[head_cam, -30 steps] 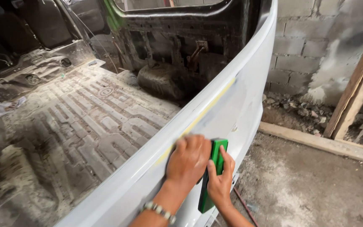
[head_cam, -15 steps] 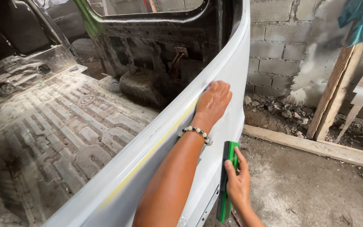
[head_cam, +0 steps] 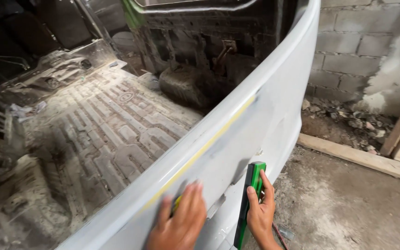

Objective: The person sands the exterior surface of a white car door using a green sanding block and a yellow cloth. They work on the door's edge, lower panel, and areas around the window frame, frequently wiping the surface with the cloth.

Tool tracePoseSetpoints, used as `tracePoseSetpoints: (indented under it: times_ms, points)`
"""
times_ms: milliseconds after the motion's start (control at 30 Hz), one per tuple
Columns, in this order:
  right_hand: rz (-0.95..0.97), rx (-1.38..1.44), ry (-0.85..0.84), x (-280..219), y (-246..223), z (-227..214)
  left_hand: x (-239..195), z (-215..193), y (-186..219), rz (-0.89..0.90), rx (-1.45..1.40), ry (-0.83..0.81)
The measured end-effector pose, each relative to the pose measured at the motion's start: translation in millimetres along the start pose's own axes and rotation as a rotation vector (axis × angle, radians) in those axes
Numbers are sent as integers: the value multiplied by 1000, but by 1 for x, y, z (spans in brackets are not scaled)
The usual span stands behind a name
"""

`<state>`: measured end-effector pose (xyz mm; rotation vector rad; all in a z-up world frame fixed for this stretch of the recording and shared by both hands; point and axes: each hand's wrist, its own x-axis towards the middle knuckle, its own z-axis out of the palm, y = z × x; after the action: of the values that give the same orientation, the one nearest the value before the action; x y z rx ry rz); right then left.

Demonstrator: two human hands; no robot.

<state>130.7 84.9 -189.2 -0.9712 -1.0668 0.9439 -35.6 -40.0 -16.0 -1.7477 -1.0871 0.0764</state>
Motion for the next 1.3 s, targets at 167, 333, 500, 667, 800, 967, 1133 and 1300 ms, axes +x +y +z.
tracePoseSetpoints:
  times_ms: [167,333,500,667,800,967,1133,1300]
  points:
    - [53,-65,-24,-3,0,9,-49,17,-1,-82,210,270]
    - [31,92,-18,1,0,13,28,32,27,-108,-68,-20]
    - [57,105,1,12,4,-24,155,80,56,-89,-150,-110]
    - [280,108,97,22,-13,-71,276,123,62,-11,-124,-118]
    - [313,-109,118,22,-16,-91,299,96,47,334,-2,-455]
    - [342,81,65,10,9,-85,247,132,75,431,-88,-528]
    - [389,226,-44,-25,13,-54,131,102,69,536,-162,-556]
    - [538,238,-92,-80,-10,-31,4,44,47,508,-239,-508]
